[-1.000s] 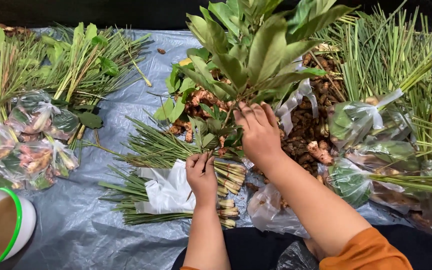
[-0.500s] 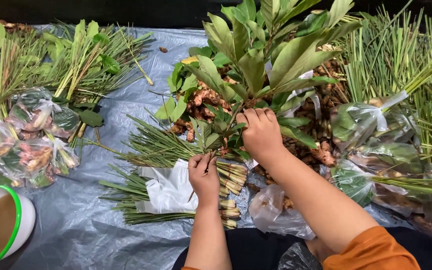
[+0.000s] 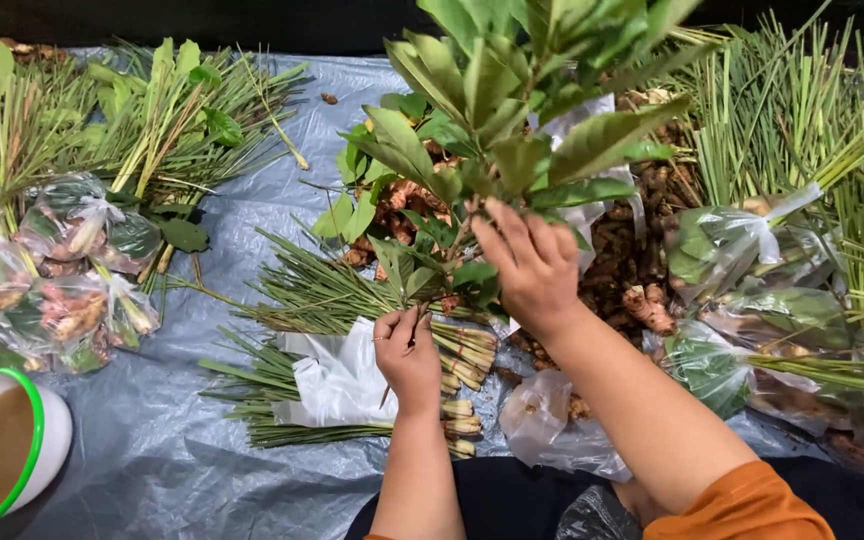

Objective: The person sorts and packages various herbs and roots including ginger, lemongrass, and green leaves into small plastic bags.

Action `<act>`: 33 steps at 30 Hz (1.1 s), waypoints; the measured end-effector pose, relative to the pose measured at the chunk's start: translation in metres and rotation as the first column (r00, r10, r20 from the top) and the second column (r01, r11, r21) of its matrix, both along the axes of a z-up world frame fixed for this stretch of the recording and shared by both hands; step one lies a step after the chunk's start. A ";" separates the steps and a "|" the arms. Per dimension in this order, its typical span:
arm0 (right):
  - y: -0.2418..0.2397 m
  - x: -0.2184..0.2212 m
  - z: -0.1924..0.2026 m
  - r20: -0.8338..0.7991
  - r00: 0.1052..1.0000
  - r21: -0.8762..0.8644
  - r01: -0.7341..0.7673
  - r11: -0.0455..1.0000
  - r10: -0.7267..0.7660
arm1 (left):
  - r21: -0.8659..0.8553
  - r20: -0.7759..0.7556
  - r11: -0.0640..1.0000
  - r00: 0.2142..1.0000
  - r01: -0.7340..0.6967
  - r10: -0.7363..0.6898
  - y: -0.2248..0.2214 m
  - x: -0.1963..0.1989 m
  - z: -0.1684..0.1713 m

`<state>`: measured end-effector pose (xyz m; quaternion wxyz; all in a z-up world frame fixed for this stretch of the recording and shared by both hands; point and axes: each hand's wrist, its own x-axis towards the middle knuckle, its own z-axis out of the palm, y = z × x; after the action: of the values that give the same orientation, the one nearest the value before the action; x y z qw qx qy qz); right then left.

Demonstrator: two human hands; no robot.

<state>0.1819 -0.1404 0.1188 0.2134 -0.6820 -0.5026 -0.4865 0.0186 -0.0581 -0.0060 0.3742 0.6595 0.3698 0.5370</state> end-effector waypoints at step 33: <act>0.021 0.017 -0.036 -0.133 0.979 -0.049 0.150 0.987 -0.156 | -0.165 0.012 0.986 1.000 -0.019 0.021 -0.014 0.006 0.004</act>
<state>0.1985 -0.1190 0.0826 0.1960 -0.7542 -0.4422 -0.4442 0.0242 -0.0721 -0.0021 0.4245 0.6187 0.4170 0.5130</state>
